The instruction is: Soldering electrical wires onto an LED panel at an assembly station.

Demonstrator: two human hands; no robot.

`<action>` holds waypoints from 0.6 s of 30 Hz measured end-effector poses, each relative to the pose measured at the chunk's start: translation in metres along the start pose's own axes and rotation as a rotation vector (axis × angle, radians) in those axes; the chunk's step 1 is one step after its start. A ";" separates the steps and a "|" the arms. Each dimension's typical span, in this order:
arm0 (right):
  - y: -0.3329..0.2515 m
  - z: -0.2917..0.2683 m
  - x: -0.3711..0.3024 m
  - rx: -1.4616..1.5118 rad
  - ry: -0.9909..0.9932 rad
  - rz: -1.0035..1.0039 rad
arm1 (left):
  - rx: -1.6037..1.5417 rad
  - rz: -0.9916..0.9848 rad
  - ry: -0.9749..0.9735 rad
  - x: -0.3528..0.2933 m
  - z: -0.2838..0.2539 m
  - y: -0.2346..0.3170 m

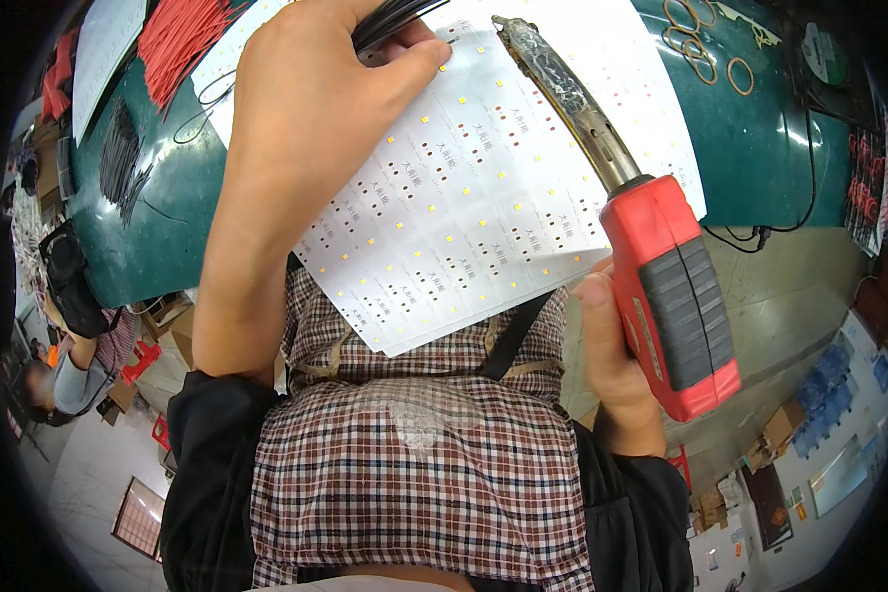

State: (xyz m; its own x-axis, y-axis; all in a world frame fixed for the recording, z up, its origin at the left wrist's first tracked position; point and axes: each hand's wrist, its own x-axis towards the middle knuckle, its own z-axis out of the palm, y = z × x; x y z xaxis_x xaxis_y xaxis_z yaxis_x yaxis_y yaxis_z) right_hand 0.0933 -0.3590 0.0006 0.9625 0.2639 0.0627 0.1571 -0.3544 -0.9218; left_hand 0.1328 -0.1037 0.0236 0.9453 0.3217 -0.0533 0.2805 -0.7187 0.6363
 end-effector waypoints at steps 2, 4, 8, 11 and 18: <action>-0.001 0.000 0.001 0.025 -0.010 0.002 | -0.044 -0.026 -0.020 0.000 -0.002 0.001; 0.000 -0.002 0.001 0.028 -0.019 0.001 | -0.086 -0.079 -0.026 0.000 -0.001 0.004; 0.005 -0.005 0.001 0.014 -0.029 -0.026 | -0.142 -0.155 -0.021 0.002 0.001 0.004; 0.003 -0.004 -0.001 0.019 -0.010 0.015 | -0.076 -0.067 0.025 0.003 0.004 -0.003; 0.001 -0.006 -0.003 -0.054 -0.008 0.036 | -0.033 0.112 0.097 0.003 0.004 0.008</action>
State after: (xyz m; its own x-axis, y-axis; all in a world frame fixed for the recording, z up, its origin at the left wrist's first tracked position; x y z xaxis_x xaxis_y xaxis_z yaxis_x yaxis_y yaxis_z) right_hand 0.0924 -0.3655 0.0013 0.9660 0.2573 0.0262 0.1342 -0.4119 -0.9013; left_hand 0.1384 -0.1106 0.0255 0.9494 0.2998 0.0930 0.1671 -0.7333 0.6590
